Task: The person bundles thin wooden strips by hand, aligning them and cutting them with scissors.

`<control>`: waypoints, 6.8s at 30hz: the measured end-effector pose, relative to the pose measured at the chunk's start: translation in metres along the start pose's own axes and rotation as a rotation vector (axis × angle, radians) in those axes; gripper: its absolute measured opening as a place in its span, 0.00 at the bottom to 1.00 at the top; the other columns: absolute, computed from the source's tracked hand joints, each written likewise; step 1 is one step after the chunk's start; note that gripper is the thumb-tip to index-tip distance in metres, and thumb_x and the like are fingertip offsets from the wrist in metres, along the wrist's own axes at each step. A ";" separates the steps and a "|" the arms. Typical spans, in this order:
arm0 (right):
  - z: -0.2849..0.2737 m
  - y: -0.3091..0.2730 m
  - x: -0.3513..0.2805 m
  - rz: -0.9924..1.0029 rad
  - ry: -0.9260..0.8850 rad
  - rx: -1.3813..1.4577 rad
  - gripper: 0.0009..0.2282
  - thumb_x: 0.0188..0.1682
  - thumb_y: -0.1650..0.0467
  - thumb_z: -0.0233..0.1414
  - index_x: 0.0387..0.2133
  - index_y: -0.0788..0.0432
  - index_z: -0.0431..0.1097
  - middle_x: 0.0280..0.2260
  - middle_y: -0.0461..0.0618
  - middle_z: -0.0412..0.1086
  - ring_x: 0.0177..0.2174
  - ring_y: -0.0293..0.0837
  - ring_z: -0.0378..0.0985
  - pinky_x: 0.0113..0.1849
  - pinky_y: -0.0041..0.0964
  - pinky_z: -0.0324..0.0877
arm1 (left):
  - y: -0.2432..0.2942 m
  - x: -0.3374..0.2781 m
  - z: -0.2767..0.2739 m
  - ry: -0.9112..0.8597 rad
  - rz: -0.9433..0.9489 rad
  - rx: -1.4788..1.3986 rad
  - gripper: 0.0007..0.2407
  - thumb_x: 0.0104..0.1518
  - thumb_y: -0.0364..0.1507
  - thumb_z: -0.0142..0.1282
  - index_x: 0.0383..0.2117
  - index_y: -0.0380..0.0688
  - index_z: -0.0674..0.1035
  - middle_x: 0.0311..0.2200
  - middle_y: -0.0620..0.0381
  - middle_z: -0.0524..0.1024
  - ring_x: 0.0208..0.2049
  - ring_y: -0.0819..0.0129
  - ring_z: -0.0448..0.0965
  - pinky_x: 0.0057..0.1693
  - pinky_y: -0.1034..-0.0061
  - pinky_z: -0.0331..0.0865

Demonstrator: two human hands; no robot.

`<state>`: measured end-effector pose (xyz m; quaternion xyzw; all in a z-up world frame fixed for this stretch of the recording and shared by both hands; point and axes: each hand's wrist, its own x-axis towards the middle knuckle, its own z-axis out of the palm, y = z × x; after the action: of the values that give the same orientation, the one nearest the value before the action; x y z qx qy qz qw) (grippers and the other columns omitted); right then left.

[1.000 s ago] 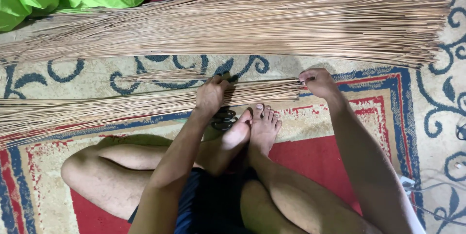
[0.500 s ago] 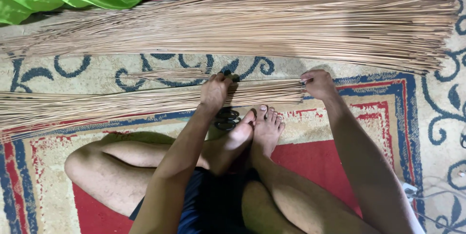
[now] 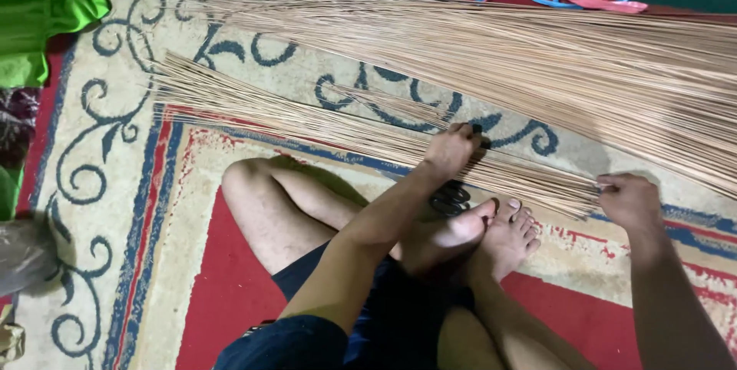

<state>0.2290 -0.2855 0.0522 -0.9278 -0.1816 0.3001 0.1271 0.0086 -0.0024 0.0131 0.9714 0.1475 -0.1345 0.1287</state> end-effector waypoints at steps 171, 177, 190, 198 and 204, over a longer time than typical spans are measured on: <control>0.100 -0.324 0.091 -0.993 0.632 -0.478 0.14 0.38 0.67 0.63 0.37 0.54 0.74 0.39 0.46 0.63 0.42 0.47 0.68 0.40 0.41 0.67 | -0.220 0.031 -0.061 0.650 -0.002 0.059 0.14 0.51 0.36 0.67 0.43 0.55 0.80 0.43 0.58 0.70 0.48 0.58 0.69 0.51 0.62 0.65; 0.123 -0.310 0.127 -0.956 0.701 -0.571 0.07 0.39 0.67 0.62 0.29 0.50 0.73 0.35 0.42 0.66 0.38 0.43 0.71 0.36 0.36 0.69 | -0.236 0.079 -0.016 0.630 -0.077 0.095 0.04 0.60 0.36 0.59 0.32 0.55 0.81 0.37 0.62 0.71 0.42 0.62 0.72 0.48 0.64 0.63; 0.108 -0.298 0.128 -0.995 0.740 -0.406 0.03 0.45 0.63 0.59 0.28 0.43 0.73 0.30 0.37 0.67 0.36 0.39 0.73 0.37 0.32 0.68 | -0.225 0.073 -0.048 0.715 -0.050 0.058 0.04 0.57 0.32 0.57 0.26 0.60 0.83 0.32 0.66 0.78 0.36 0.66 0.79 0.48 0.66 0.66; 0.083 -0.290 0.099 -0.972 0.660 -0.200 0.02 0.45 0.67 0.60 0.29 0.45 0.76 0.29 0.40 0.68 0.33 0.44 0.76 0.36 0.38 0.71 | -0.194 0.052 -0.073 0.766 0.008 0.047 0.04 0.57 0.28 0.56 0.35 0.54 0.81 0.33 0.61 0.80 0.39 0.62 0.83 0.51 0.66 0.71; 0.064 -0.288 0.086 -0.936 0.696 -0.154 0.03 0.44 0.69 0.62 0.30 0.46 0.77 0.29 0.42 0.69 0.33 0.46 0.77 0.37 0.41 0.71 | -0.187 0.063 -0.078 0.866 0.043 0.027 0.03 0.59 0.32 0.58 0.29 0.54 0.83 0.34 0.61 0.81 0.43 0.64 0.82 0.58 0.65 0.70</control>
<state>0.1800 0.0173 0.0572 -0.7995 -0.5406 -0.1241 0.2305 0.0238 0.2084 0.0278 0.9425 0.1660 0.2865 0.0452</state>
